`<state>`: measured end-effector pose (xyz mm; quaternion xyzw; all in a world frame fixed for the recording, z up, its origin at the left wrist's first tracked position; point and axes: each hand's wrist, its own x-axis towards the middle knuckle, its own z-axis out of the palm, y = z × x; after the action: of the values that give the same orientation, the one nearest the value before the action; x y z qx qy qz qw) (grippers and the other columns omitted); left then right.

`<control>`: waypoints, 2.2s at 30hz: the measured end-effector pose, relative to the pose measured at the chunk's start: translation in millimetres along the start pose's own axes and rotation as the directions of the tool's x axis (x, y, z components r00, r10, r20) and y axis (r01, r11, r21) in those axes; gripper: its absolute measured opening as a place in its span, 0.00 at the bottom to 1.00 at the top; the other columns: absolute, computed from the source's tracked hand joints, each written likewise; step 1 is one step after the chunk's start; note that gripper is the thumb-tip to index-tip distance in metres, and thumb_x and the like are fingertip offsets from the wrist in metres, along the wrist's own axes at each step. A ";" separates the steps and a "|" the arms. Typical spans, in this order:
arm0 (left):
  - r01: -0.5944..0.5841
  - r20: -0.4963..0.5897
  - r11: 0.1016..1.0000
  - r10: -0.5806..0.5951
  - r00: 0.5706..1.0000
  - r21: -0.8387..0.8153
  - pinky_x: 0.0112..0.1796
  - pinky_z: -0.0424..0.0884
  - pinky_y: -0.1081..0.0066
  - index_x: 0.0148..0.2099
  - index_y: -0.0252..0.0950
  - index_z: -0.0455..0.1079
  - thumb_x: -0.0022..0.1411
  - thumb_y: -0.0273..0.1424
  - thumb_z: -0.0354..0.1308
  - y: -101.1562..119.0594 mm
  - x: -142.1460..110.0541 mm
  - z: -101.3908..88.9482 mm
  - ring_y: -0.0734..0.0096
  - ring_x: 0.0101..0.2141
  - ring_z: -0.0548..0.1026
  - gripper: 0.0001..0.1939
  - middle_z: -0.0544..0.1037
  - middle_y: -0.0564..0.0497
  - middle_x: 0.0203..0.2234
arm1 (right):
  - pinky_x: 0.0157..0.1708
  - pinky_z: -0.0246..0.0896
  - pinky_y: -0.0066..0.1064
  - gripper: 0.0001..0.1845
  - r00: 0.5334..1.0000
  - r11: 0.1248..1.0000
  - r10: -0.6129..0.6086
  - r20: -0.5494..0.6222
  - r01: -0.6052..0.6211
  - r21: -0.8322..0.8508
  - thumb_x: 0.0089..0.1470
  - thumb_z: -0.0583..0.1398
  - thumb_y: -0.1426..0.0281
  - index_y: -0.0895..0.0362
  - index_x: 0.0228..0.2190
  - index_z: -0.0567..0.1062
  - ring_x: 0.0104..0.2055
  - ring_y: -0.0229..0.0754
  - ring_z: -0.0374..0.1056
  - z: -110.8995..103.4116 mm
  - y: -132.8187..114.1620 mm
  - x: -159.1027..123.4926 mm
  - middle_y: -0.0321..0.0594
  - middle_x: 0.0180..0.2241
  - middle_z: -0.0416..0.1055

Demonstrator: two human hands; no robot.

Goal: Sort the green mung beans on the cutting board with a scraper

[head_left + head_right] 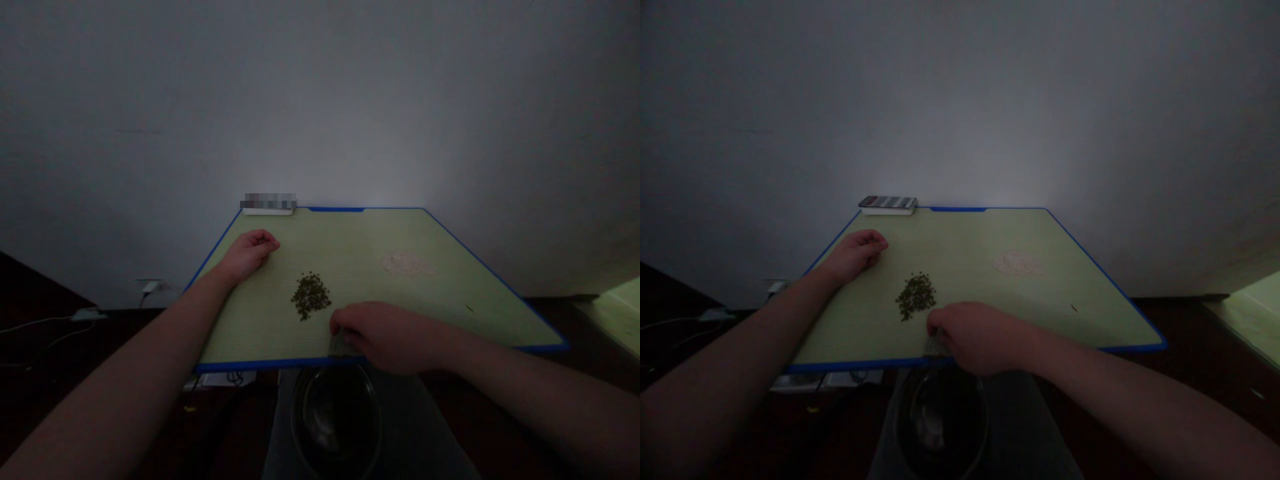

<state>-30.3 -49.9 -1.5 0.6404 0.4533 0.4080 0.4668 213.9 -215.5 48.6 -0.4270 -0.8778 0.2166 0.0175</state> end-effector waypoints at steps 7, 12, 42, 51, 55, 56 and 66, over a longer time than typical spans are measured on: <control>0.005 -0.015 1.000 -0.005 1.000 0.018 0.15 0.49 0.77 0.28 0.35 0.62 0.47 0.36 0.59 0.3 -0.4 0.0 0.82 0.13 0.56 0.11 0.58 0.60 0.11 | 0.33 0.56 0.29 0.13 1.000 0.999 0.016 0.010 -0.016 0.046 0.53 0.51 0.74 0.56 0.39 0.71 0.36 0.41 0.66 -6.4 6.0 2.6 0.43 0.36 0.73; -0.010 -0.022 0.999 0.011 1.000 0.038 0.16 0.49 0.77 0.28 0.35 0.63 0.47 0.35 0.58 1.3 -0.6 0.2 0.82 0.13 0.56 0.10 0.59 0.60 0.12 | 0.35 0.57 0.29 0.14 0.998 0.997 0.054 -0.022 -0.053 0.060 0.53 0.50 0.74 0.57 0.40 0.70 0.37 0.41 0.66 -6.5 12.9 7.2 0.44 0.38 0.72; 0.011 -0.003 1.000 -0.011 1.000 -0.024 0.15 0.47 0.77 0.28 0.34 0.62 0.48 0.34 0.59 2.5 -0.6 1.5 0.84 0.13 0.55 0.10 0.57 0.61 0.11 | 0.43 0.58 0.33 0.16 0.987 0.981 0.102 -0.122 -0.079 0.174 0.54 0.50 0.75 0.56 0.43 0.71 0.43 0.42 0.66 0.7 11.6 -11.6 0.43 0.42 0.71; 0.010 0.000 1.000 -0.010 1.000 -0.007 0.15 0.48 0.77 0.28 0.35 0.62 0.49 0.34 0.58 3.6 -0.9 1.7 0.84 0.12 0.54 0.10 0.57 0.62 0.11 | 0.35 0.60 0.30 0.20 0.956 0.967 0.187 -0.227 -0.138 0.212 0.52 0.52 0.75 0.57 0.47 0.70 0.35 0.40 0.68 6.3 24.4 -6.7 0.43 0.37 0.74; 0.022 -0.009 1.000 -0.022 1.000 -0.019 0.15 0.47 0.76 0.28 0.35 0.62 0.48 0.34 0.59 7.1 -2.2 3.3 0.84 0.12 0.55 0.10 0.57 0.62 0.11 | 0.31 0.58 0.29 0.19 0.948 0.969 0.175 -0.265 -0.118 0.219 0.51 0.54 0.73 0.57 0.46 0.71 0.30 0.39 0.68 13.0 6.1 4.4 0.40 0.31 0.75; 0.022 -0.009 1.000 -0.022 1.000 -0.018 0.15 0.47 0.76 0.27 0.35 0.62 0.48 0.34 0.59 7.7 -2.5 3.5 0.84 0.12 0.55 0.10 0.57 0.62 0.11 | 0.31 0.58 0.29 0.18 0.942 0.970 0.177 -0.285 -0.117 0.214 0.50 0.54 0.73 0.57 0.45 0.71 0.30 0.39 0.68 15.3 2.1 7.5 0.40 0.30 0.75; 0.002 -0.016 1.000 -0.002 1.000 0.002 0.16 0.48 0.77 0.28 0.35 0.63 0.48 0.34 0.58 4.5 -0.7 2.5 0.84 0.12 0.55 0.09 0.58 0.61 0.11 | 0.35 0.57 0.30 0.16 0.921 0.984 0.116 -0.371 -0.056 0.169 0.51 0.53 0.74 0.57 0.42 0.73 0.34 0.40 0.69 26.6 -9.3 34.1 0.42 0.35 0.75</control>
<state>-27.2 -51.8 2.1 0.6370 0.4582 0.4122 0.4631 179.7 -204.5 22.9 -0.4963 -0.8186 0.1982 0.2106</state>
